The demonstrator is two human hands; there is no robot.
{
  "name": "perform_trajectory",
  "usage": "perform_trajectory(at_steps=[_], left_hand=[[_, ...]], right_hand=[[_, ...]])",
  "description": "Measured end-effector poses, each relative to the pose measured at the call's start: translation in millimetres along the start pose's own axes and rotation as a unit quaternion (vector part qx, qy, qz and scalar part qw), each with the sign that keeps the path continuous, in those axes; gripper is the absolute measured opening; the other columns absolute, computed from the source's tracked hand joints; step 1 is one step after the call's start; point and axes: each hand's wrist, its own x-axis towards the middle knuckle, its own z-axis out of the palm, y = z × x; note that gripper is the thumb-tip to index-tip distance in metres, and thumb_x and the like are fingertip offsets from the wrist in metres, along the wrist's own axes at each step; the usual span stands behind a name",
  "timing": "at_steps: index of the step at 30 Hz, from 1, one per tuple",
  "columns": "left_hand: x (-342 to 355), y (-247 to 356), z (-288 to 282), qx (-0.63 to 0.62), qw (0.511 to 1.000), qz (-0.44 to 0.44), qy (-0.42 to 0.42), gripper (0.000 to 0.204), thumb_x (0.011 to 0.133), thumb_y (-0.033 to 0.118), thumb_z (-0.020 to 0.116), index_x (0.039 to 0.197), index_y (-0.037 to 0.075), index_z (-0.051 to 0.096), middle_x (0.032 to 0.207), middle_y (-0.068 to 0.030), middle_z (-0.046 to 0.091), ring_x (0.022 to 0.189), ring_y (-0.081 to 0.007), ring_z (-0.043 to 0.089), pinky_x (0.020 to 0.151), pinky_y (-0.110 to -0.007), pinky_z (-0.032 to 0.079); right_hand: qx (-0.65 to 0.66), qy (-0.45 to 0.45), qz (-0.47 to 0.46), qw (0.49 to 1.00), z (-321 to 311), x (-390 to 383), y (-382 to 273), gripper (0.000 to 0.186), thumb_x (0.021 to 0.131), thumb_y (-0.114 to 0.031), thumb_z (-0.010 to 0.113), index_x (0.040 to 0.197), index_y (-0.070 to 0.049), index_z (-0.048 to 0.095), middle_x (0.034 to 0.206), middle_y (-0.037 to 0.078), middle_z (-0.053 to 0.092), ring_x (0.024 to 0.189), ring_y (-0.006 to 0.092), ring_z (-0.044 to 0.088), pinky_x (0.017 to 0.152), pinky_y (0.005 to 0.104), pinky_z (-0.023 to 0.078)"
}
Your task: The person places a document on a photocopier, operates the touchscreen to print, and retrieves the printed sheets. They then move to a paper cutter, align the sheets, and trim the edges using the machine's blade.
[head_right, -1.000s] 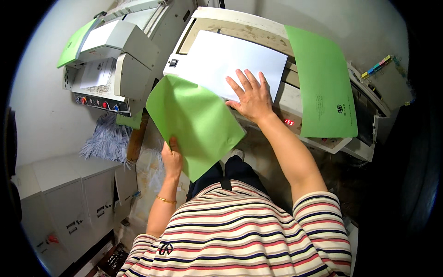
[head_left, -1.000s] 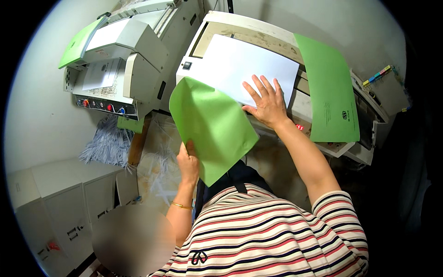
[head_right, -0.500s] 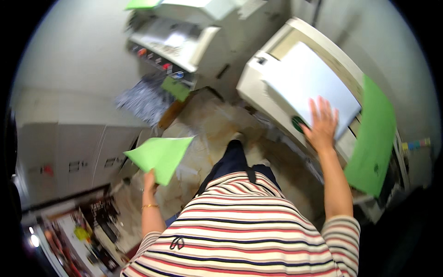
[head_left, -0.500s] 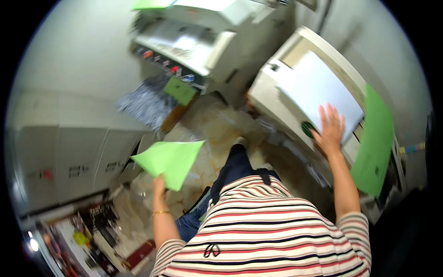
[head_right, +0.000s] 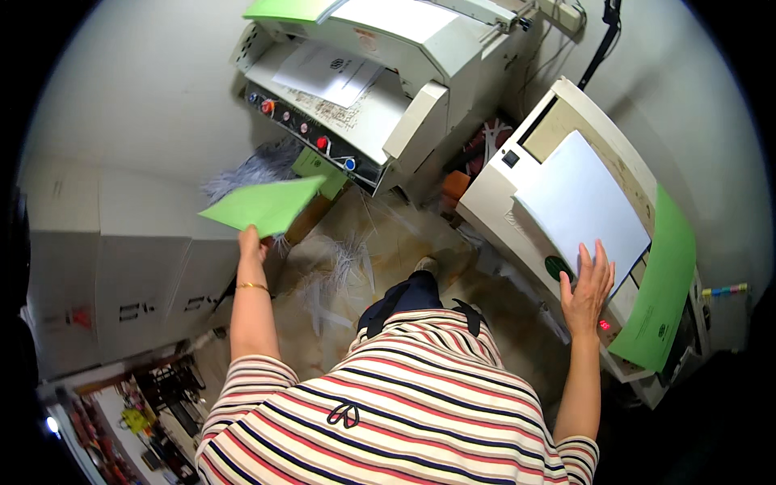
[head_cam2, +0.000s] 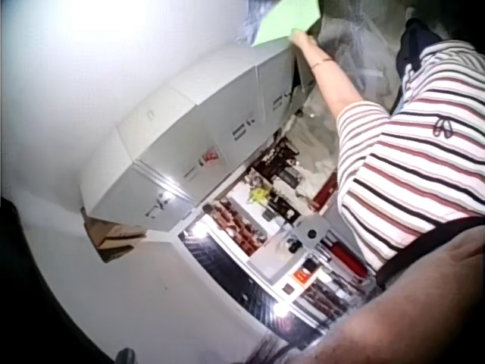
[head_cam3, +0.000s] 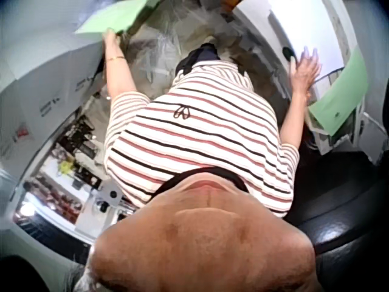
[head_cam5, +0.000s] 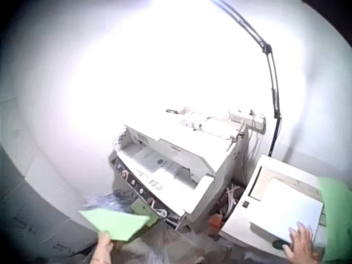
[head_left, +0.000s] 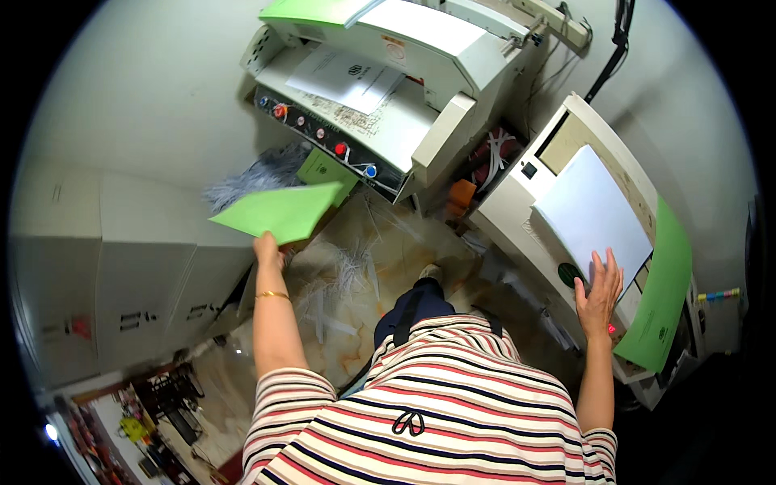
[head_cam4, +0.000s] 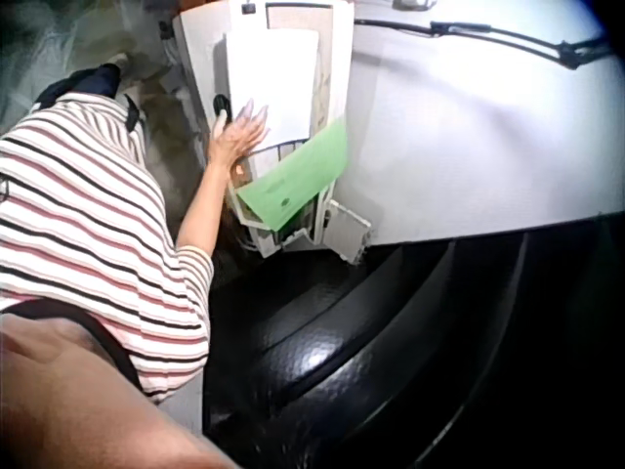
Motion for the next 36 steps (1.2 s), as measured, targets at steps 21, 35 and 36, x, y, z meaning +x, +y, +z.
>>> perform_trajectory(at_steps=[21, 35, 36], left_hand=[[-344, -50, 271, 0.204, 0.607, 0.577, -0.507, 0.030, 0.085, -0.004, 0.054, 0.112, 0.007, 0.063, 0.112, -0.0119, 0.059, 0.108, -0.0297, 0.055, 0.098, -0.041, 0.042], [-453, -99, 423, 0.231, 0.309, 0.723, -0.573, 0.044, 0.088, 0.019, 0.056, 0.128, 0.038, 0.053, 0.140, -0.0074, 0.043, 0.130, -0.0350, 0.039, 0.108, -0.049, 0.032], [-455, -99, 429, 0.228, 0.310, 0.726, -0.570, 0.044, 0.089, 0.020, 0.056, 0.129, 0.039, 0.053, 0.140, -0.0075, 0.043, 0.130, -0.0353, 0.039, 0.108, -0.049, 0.032]], right_hand=[[0.029, 0.164, 0.175, 0.970, 14, -91, 56, 0.029, 0.073, -0.006, 0.073, 0.100, -0.008, 0.064, 0.107, 0.004, 0.058, 0.099, 0.0259, 0.053, 0.085, 0.0392, 0.042], [0.096, 0.184, 0.155, 0.966, 10, -73, 82, 0.016, 0.074, -0.006, 0.072, 0.084, -0.007, 0.061, 0.088, 0.006, 0.057, 0.087, 0.0274, 0.057, 0.077, 0.0384, 0.046], [0.114, 0.179, 0.172, 0.962, 10, -71, 81, 0.015, 0.074, -0.007, 0.073, 0.083, -0.006, 0.060, 0.087, 0.007, 0.057, 0.086, 0.0278, 0.057, 0.076, 0.0388, 0.046]])
